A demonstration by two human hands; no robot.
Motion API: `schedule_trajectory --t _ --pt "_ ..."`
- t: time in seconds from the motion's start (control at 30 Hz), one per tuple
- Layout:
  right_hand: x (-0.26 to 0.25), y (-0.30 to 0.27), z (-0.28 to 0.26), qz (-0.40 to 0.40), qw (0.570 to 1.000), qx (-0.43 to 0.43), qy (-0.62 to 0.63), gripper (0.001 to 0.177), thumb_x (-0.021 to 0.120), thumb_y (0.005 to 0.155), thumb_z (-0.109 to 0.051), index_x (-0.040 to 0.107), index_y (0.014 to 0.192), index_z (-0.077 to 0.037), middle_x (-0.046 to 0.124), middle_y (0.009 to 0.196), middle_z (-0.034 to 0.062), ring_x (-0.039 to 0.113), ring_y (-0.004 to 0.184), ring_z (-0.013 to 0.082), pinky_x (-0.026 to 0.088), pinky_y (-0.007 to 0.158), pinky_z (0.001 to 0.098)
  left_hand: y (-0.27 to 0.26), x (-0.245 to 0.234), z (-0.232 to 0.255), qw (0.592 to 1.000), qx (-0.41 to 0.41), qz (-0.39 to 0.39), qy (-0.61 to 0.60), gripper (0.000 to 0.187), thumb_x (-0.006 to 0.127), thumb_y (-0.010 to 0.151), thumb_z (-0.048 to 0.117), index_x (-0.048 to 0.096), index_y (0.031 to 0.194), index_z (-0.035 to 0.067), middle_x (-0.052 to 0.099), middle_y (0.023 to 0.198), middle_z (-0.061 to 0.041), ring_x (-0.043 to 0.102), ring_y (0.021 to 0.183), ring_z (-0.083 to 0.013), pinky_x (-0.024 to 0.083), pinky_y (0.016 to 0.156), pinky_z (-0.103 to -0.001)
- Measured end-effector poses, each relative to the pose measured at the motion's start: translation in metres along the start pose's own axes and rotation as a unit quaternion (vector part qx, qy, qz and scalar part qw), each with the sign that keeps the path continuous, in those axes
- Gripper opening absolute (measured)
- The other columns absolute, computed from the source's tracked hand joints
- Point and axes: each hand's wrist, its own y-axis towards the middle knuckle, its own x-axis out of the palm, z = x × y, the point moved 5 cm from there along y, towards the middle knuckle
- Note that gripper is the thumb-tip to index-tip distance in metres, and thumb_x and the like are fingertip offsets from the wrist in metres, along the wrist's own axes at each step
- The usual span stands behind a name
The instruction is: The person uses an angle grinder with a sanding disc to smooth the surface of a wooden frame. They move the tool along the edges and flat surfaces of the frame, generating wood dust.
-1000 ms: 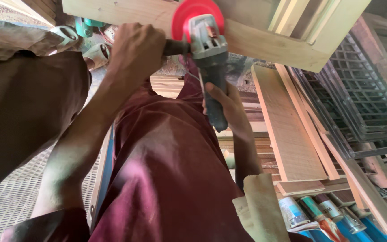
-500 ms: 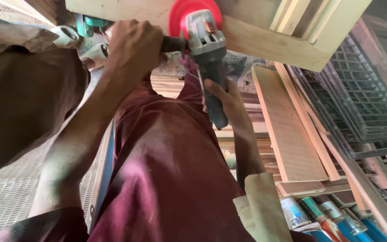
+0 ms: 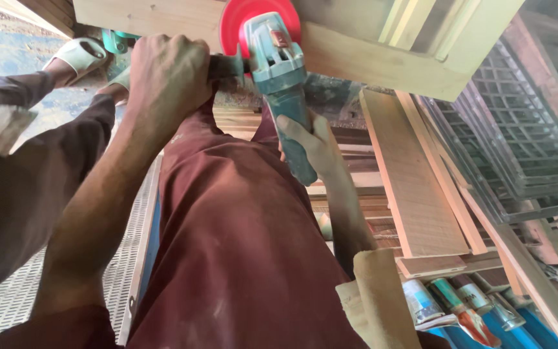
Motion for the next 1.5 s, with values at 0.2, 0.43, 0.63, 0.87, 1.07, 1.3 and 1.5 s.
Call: schedule_trajectory --t 0.2,0.43,0.63,0.87,1.07,1.3,1.5 --pt "-0.024 -0.009 -0.009 0.032 0.997 0.038 0.058 0.038 0.072 0.095 -0.032 0.061 0.106 0.002 0.065 0.076 0.0085 0.065 0.061 0.0161 0.055 0.054 0.0311 0.029 0.002 0.032 0.997 0.051 0.052 -0.016 0.008 0.074 0.076 0.017 0.071 0.073 0.010 0.069 0.068 -0.013 0.069 0.062 -0.0310 0.052 0.057 -0.042" --pt "-0.004 -0.003 -0.016 0.018 1.000 0.019 -0.009 0.037 0.070 0.093 -0.036 0.063 0.109 -0.003 0.066 0.075 0.0074 0.065 0.060 0.0153 0.054 0.054 0.0309 0.010 -0.005 0.010 0.998 0.016 0.048 -0.028 0.007 0.075 0.080 0.015 0.072 0.077 0.011 0.068 0.067 -0.013 0.069 0.061 -0.0294 0.053 0.056 -0.041" --pt "-0.007 -0.001 -0.006 0.030 0.999 0.024 0.022 0.038 0.072 0.095 -0.036 0.063 0.107 -0.001 0.066 0.074 0.0086 0.065 0.059 0.0170 0.053 0.054 0.0318 0.014 -0.003 0.005 0.999 0.026 0.034 0.001 0.010 0.077 0.074 0.019 0.073 0.076 0.010 0.069 0.067 -0.011 0.069 0.062 -0.0255 0.053 0.056 -0.039" --pt "-0.042 -0.005 0.010 0.066 0.991 0.069 0.094 0.041 0.072 0.092 -0.041 0.062 0.106 -0.003 0.068 0.073 0.0096 0.068 0.058 0.0188 0.057 0.052 0.0327 0.051 0.010 0.043 0.993 0.082 0.086 0.001 0.021 0.085 0.072 0.032 0.075 0.077 0.014 0.072 0.077 -0.008 0.073 0.072 -0.0255 0.055 0.060 -0.039" --pt "-0.031 -0.016 0.009 0.101 0.994 0.049 -0.008 0.042 0.077 0.083 -0.036 0.065 0.105 -0.003 0.067 0.072 0.0095 0.066 0.055 0.0185 0.055 0.049 0.0333 0.034 -0.002 0.033 0.997 0.060 0.031 -0.044 0.025 0.076 0.076 0.034 0.074 0.078 0.010 0.073 0.078 -0.013 0.073 0.075 -0.0304 0.055 0.061 -0.042" --pt "-0.036 -0.025 -0.022 0.104 0.990 -0.066 -0.067 0.042 0.084 0.073 -0.025 0.066 0.102 0.000 0.069 0.075 0.0090 0.068 0.059 0.0178 0.058 0.053 0.0328 0.029 -0.014 0.041 0.987 0.071 0.143 0.000 0.019 0.068 0.080 0.020 0.069 0.095 0.009 0.070 0.082 -0.010 0.072 0.077 -0.0276 0.055 0.061 -0.042" --pt "-0.026 -0.007 0.011 0.100 0.995 0.014 0.009 0.043 0.085 0.077 -0.028 0.064 0.105 -0.003 0.067 0.076 0.0061 0.067 0.060 0.0155 0.057 0.053 0.0313 0.038 0.010 0.015 0.984 0.098 0.146 0.040 0.021 0.065 0.084 0.013 0.066 0.105 0.007 0.068 0.090 -0.011 0.071 0.084 -0.0260 0.056 0.064 -0.040"
